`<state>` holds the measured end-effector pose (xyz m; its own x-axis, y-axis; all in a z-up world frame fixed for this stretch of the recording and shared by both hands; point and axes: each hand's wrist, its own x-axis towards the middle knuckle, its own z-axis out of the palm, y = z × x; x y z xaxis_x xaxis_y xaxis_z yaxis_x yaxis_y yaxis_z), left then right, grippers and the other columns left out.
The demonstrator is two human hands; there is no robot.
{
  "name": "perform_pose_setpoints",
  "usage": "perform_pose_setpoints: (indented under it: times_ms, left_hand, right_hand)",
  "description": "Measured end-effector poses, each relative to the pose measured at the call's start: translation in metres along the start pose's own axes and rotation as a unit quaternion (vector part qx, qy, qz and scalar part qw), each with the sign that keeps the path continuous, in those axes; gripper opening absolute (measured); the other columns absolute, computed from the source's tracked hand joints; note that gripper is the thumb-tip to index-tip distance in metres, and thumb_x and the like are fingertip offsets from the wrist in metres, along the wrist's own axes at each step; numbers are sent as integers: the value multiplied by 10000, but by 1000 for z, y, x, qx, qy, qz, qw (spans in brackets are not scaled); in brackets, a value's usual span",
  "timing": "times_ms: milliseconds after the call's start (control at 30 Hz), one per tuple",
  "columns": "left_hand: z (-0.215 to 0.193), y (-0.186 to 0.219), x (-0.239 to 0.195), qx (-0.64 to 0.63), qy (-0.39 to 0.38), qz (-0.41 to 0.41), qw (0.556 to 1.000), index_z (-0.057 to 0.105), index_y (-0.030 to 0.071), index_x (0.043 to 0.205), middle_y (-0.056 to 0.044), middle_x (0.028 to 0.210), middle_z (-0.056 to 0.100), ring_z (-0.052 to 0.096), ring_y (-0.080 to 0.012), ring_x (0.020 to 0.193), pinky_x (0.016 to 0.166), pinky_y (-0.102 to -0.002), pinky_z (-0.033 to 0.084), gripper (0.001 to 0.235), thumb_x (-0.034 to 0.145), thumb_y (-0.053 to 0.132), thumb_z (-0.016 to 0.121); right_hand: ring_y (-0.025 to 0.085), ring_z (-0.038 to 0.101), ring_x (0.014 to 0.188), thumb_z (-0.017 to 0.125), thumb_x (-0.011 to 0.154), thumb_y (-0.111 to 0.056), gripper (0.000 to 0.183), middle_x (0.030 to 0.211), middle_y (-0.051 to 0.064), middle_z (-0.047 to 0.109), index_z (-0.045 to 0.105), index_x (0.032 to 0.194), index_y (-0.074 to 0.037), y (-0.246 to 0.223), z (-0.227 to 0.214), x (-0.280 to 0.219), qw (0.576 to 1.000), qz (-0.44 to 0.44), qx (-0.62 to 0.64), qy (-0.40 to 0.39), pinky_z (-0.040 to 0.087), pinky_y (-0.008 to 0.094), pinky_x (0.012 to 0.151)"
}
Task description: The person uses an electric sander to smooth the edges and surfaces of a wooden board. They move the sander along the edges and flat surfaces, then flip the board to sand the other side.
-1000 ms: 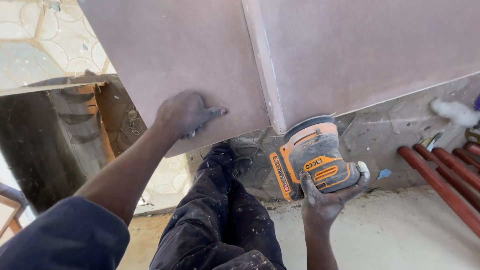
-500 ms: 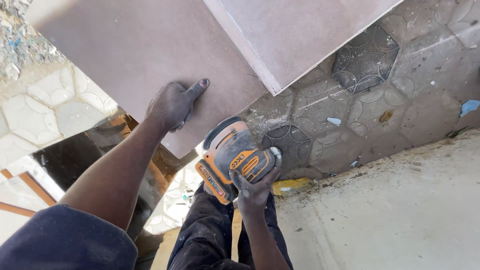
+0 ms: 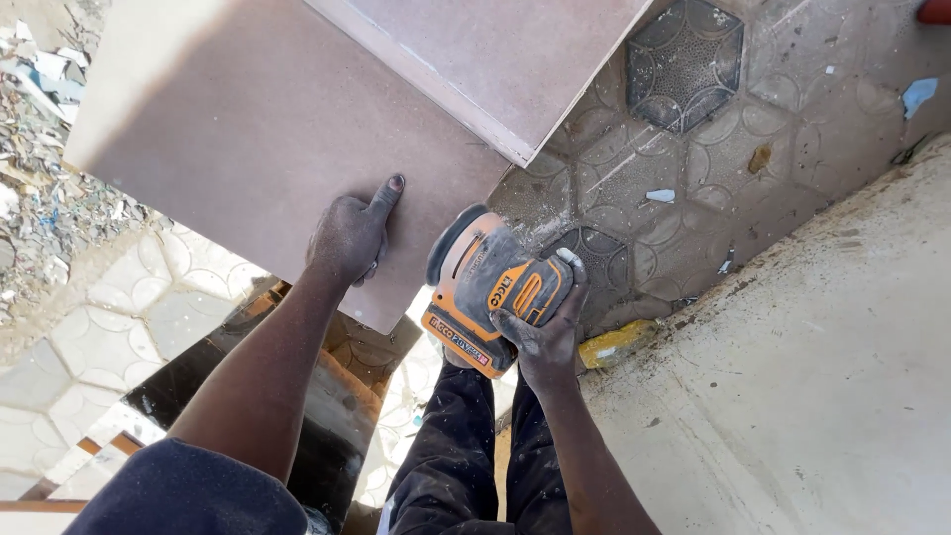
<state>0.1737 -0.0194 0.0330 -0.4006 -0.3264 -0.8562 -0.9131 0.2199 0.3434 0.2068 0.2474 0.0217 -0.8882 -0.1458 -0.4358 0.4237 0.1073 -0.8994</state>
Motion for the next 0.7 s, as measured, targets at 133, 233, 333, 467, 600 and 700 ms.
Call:
perform_pose_setpoints:
  times_ms: [133, 233, 333, 467, 600, 700]
  left_hand:
    - [0, -4, 6, 24, -6, 1, 1000, 570, 96, 468, -127, 372, 491, 625, -308, 415, 504, -413, 557, 888, 1007, 780, 393]
    - [1, -3, 4, 27, 5, 2, 1000, 584, 90, 480, -121, 373, 484, 614, -312, 412, 516, -424, 543, 878, 1017, 760, 399]
    - [0, -1, 2, 45, 9, -9, 999, 594, 106, 485, -121, 376, 494, 626, -343, 432, 577, -445, 534, 881, 1008, 781, 379]
    - [-3, 2, -2, 42, 8, -16, 999, 578, 97, 481, -126, 371, 486, 618, -335, 428, 559, -428, 532, 884, 1001, 783, 381]
    - [-4, -2, 0, 35, 8, -28, 999, 583, 79, 505, -139, 377, 488, 626, -316, 431, 529, -398, 539, 876, 998, 780, 401]
    - [-5, -2, -2, 42, 16, -25, 999, 570, 81, 488, -131, 366, 482, 594, -285, 387, 469, -361, 523, 886, 1017, 765, 378]
  right_hand:
    - [357, 700, 1016, 802, 837, 1, 1050, 1076, 205, 645, 61, 1571, -116, 11, -11, 19, 1000, -4, -10, -7, 640, 556, 839]
    - [279, 685, 1046, 792, 851, -35, 985, 1105, 139, 656, 129, 1565, -177, 8, -14, 35, 999, -7, 48, -10, 640, 489, 872]
    - [304, 713, 1050, 841, 793, 1, 1001, 1086, 145, 686, 214, 1548, -198, 16, -15, 38, 997, -30, 75, -18, 647, 487, 904]
    - [314, 688, 1084, 863, 758, -1, 1030, 1104, 170, 680, 211, 1538, -169, 19, -1, 19, 995, -26, 98, -11, 626, 539, 923]
    - [313, 660, 1166, 887, 744, 6, 1045, 1141, 154, 682, 241, 1548, -162, 32, -1, 18, 993, -46, 107, -4, 569, 550, 996]
    - [399, 647, 1177, 855, 792, -1, 1026, 1227, 220, 632, 173, 1547, -130, 29, -15, 37, 995, -48, 92, -14, 603, 570, 959]
